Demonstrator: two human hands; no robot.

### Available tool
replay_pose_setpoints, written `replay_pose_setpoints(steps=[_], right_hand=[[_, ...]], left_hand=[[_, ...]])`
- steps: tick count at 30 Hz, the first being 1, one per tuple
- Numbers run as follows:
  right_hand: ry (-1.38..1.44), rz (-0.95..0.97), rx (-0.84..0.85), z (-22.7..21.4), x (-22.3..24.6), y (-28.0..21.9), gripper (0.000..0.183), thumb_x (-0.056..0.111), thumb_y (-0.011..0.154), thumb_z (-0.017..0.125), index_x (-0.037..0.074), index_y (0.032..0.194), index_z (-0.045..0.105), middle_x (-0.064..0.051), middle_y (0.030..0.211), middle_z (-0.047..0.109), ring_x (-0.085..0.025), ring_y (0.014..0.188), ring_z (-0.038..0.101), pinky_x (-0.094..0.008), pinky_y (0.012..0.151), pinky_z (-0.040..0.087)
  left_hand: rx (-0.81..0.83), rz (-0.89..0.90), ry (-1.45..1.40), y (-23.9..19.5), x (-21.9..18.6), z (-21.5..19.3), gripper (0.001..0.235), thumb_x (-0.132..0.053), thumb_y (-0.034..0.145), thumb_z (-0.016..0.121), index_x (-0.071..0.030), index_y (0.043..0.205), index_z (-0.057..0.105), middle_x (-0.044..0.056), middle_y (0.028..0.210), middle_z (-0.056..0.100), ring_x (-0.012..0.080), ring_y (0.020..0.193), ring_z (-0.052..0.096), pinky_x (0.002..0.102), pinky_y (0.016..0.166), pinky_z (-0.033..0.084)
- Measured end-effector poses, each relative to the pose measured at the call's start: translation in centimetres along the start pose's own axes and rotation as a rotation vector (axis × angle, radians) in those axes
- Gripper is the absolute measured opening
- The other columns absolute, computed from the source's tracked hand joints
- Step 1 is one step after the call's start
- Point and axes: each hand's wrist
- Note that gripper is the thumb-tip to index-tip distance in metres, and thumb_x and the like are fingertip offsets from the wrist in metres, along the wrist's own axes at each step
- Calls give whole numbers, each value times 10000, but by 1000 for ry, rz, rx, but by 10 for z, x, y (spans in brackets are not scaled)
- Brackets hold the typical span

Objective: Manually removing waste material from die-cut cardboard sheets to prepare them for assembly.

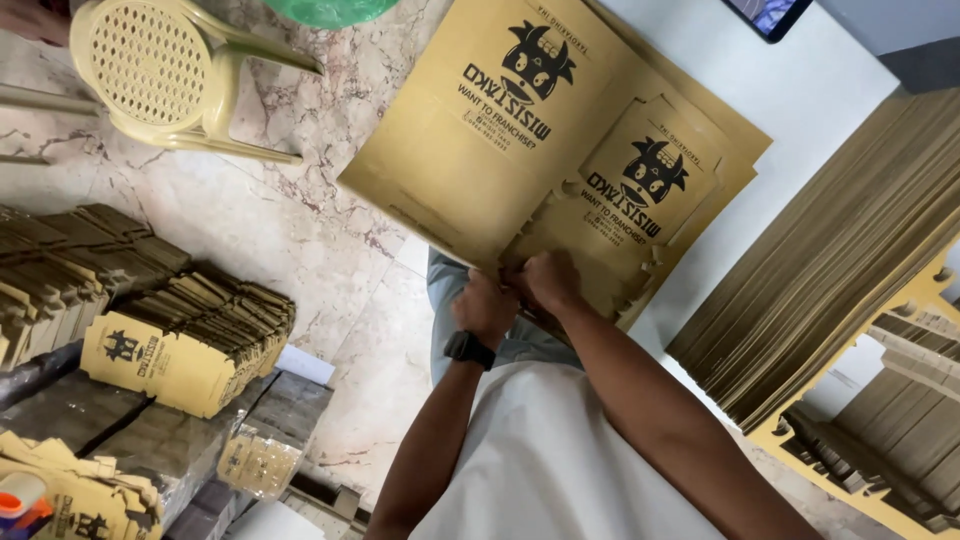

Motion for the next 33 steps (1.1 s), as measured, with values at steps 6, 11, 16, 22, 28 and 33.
replay_pose_setpoints(steps=[6, 11, 16, 22, 28, 33], right_hand=[[164, -50, 47, -7, -13, 0, 469, 355, 875, 800, 39, 580, 618, -156, 508, 611, -215, 369, 525, -294, 401, 465], [68, -67, 158, -14, -2, -7, 352, 305, 771, 876, 25, 616, 727, -149, 511, 662, -204, 348, 568, -306, 367, 479], [-67, -61, 132, -21, 7, 4, 383, 399, 779, 849, 61, 626, 753, -105, 478, 653, -227, 372, 627, -336, 443, 555], [-171, -33, 52, -23, 24, -15, 388, 377, 753, 869, 8, 796, 758, -163, 679, 688, -346, 674, 685, -463, 653, 592], [29, 101, 45, -37, 53, -40, 415, 374, 884, 665, -24, 969, 750, -255, 948, 715, -493, 994, 682, -572, 899, 560], [-473, -78, 26, 28, -68, 55, 254, 366, 733, 832, 128, 818, 817, -80, 712, 733, -308, 738, 750, -405, 683, 650]], left_hand=[[162, 134, -381, -7, 9, -42, 567, -475, 773, 740, -47, 1061, 503, 198, 918, 746, 445, 954, 725, 648, 923, 524], [268, -51, -1033, 20, 12, -78, 752, -525, 917, 689, -47, 1477, 533, 282, 1411, 581, 408, 1152, 675, 504, 1006, 554], [183, -85, -872, 10, -20, -98, 769, -517, 850, 783, 116, 1257, 624, 279, 979, 724, 341, 804, 756, 464, 727, 638], [-14, -10, -548, 13, -8, -72, 605, -502, 877, 739, 102, 909, 721, 241, 701, 716, 344, 698, 747, 475, 645, 592], [-533, 719, 221, 19, 33, -12, 207, -297, 776, 718, -116, 679, 698, 69, 454, 560, 328, 460, 633, 437, 444, 515], [-913, 1178, 263, -24, 1, -34, 281, -208, 842, 674, -223, 1122, 689, 39, 479, 460, 264, 343, 518, 372, 313, 439]])
Point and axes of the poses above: each hand's wrist, its own y-axis towards the middle knuckle, its own z-axis out of the palm, x = y × z
